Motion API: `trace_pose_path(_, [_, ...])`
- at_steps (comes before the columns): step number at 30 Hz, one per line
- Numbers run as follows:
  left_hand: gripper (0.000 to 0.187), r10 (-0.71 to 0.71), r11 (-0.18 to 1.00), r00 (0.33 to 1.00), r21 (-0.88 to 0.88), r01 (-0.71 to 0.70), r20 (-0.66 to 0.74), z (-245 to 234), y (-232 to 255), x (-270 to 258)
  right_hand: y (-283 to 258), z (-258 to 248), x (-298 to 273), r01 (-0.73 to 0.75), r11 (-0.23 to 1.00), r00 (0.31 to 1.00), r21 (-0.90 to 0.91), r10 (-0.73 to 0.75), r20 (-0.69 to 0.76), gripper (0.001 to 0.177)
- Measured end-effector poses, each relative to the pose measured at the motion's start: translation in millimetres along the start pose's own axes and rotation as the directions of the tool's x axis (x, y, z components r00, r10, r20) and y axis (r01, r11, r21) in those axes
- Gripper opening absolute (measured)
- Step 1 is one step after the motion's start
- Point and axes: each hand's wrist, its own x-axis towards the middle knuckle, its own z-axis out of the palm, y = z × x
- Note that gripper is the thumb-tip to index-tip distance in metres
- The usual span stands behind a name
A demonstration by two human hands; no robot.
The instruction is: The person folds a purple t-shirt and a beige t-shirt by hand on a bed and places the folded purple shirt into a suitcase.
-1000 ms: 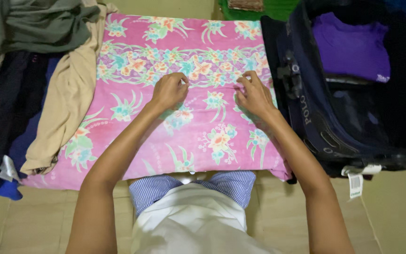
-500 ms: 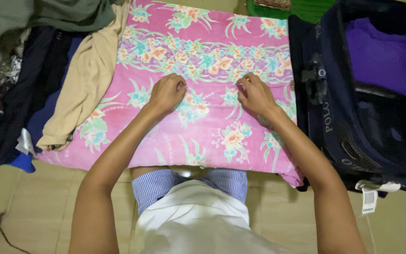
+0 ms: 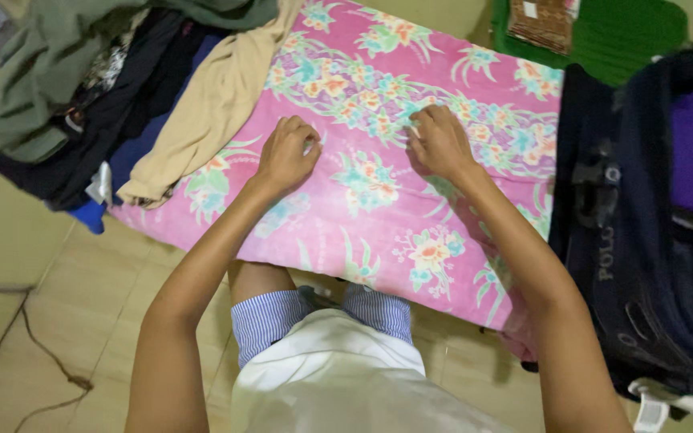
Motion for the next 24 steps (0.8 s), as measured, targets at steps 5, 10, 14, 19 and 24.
trace_pose_path(5, [0.01, -0.025, 0.997, 0.997, 0.068, 0.03, -0.069, -11.3, -22.3, -6.7, -26.4, 22.0, 44.4, 0.019, 0.998, 0.999, 0.058, -0.021, 0.036, 0.024])
trace_pose_path(10, [0.019, -0.058, 0.986, 0.989, 0.148, 0.078, -0.134, -25.3, -45.4, -5.5, -48.6, 59.6, 98.1, 0.13, 0.982, 0.99, 0.134, -0.135, 0.032, 0.024])
trace_pose_path(14, [0.041, -0.118, 0.948, 0.973, 0.269, 0.169, -0.198, -36.2, -61.1, 3.9, -64.3, 93.3, 136.8, 0.083, 0.981, 0.991, 0.177, -0.1, 0.089, 0.025])
trace_pose_path(19, [0.074, -0.141, 0.865, 0.954, 0.436, 0.248, -0.264, -41.3, -84.9, 20.9, -77.4, 131.1, 189.9, 0.279, 0.955, 0.96, 0.105, -0.28, -0.008, 0.046])
trace_pose_path(24, [0.105, -0.281, 0.8, 0.917, 0.459, 0.386, -0.282, -40.5, -100.0, 37.8, -87.5, 159.2, 229.8, 0.347, 0.938, 0.937, 0.02, -0.345, -0.052, 0.042])
